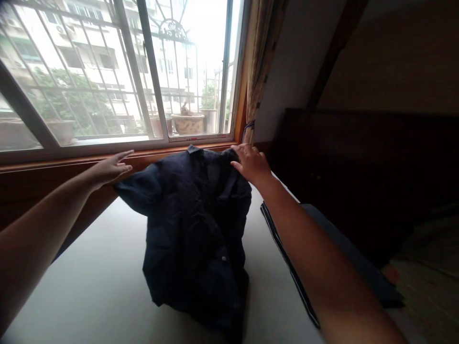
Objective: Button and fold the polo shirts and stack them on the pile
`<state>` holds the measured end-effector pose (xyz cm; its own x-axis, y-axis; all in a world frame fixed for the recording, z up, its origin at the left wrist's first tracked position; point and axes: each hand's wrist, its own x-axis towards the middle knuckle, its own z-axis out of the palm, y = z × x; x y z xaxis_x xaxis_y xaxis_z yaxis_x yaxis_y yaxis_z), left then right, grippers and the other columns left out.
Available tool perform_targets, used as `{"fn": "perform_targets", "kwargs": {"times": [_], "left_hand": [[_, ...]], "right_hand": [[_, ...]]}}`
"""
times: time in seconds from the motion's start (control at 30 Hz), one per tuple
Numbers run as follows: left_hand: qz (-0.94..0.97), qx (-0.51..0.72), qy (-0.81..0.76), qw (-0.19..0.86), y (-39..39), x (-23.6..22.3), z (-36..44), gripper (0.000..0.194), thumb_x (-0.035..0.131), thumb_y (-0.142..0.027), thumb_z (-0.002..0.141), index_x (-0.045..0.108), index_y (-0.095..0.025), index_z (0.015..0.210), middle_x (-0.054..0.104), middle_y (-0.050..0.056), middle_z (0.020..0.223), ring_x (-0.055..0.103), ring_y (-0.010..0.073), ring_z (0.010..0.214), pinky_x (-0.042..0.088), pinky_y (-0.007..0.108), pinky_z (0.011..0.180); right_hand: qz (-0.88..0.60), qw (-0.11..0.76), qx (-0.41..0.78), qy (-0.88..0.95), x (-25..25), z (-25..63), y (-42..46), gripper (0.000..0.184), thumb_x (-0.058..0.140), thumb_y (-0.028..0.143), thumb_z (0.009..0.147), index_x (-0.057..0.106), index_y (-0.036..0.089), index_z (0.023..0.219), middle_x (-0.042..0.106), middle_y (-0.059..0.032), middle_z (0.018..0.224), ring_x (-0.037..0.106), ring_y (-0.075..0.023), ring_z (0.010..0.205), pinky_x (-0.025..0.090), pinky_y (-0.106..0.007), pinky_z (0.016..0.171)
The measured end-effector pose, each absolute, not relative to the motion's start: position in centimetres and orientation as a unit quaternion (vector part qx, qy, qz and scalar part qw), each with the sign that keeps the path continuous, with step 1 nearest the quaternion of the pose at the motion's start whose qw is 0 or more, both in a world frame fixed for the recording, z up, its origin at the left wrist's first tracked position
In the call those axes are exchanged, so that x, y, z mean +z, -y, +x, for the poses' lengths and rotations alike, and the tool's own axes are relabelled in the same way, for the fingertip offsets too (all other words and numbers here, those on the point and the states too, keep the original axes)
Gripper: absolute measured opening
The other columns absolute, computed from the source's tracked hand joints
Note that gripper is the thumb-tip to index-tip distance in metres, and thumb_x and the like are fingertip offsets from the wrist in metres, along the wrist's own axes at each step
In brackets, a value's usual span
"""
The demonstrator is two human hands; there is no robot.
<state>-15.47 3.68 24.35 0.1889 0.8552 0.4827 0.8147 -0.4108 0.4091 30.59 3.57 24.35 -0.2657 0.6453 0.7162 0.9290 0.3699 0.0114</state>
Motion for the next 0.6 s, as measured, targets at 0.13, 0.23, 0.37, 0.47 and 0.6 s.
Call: {"fn": "perform_targets", "kwargs": {"times": [0.13,0.23,0.37,0.47,0.6], "left_hand": [[0.812,0.282,-0.51,0.031,-1.4,17.5,-14.9,0.048,0.055,-0.037,0.094,0.059,-0.009,0.132,0.051,0.02,0.145,0.048,0.0328,0.134,0.042,0.046,0.109],[0.862,0.207,-0.454,0.092,5.0,13.6,-12.2,0.033,0.053,-0.044,0.096,0.07,-0.02,0.111,0.068,0.009,0.116,0.065,0.0222,0.105,0.051,0.034,0.095],[0.875,0.102,-0.428,0.202,13.4,9.0,-8.7,0.032,0.053,-0.048,0.097,0.072,-0.026,0.11,0.069,0.007,0.105,0.066,0.021,0.093,0.055,0.03,0.08],[0.876,0.111,-0.418,0.212,15.8,6.1,-7.2,0.039,0.06,-0.045,0.094,0.064,-0.029,0.129,0.065,0.009,0.121,0.061,0.0258,0.109,0.053,0.038,0.094],[0.858,0.172,-0.444,0.193,14.6,3.4,-5.4,0.044,0.065,-0.041,0.09,0.061,-0.026,0.131,0.06,0.012,0.132,0.053,0.0299,0.115,0.049,0.048,0.101]], "right_hand": [[-0.524,0.266,-0.162,0.793,19.4,30.2,-0.1,0.023,0.056,0.031,0.095,0.067,0.02,0.112,0.065,-0.0111,0.117,0.062,-0.0253,0.104,0.048,-0.035,0.087],[-0.589,0.195,-0.086,0.78,15.9,30.2,4.3,0.021,0.053,0.037,0.097,0.067,0.022,0.093,0.069,-0.0056,0.092,0.064,-0.0192,0.078,0.043,-0.028,0.069],[-0.615,0.055,0.083,0.782,10.6,31.2,9.9,0.042,0.049,0.053,0.097,0.067,0.021,0.076,0.07,-0.006,0.077,0.064,-0.0198,0.07,0.036,-0.028,0.061],[-0.614,0.051,0.188,0.765,7.6,32.1,12.9,0.046,0.053,0.061,0.093,0.07,0.02,0.082,0.073,-0.0086,0.084,0.067,-0.0224,0.078,0.039,-0.029,0.066],[-0.587,0.077,0.318,0.74,6.4,31.8,15.9,0.053,0.052,0.068,0.09,0.069,0.018,0.099,0.074,-0.0081,0.093,0.068,-0.024,0.084,0.046,-0.03,0.074]]}}
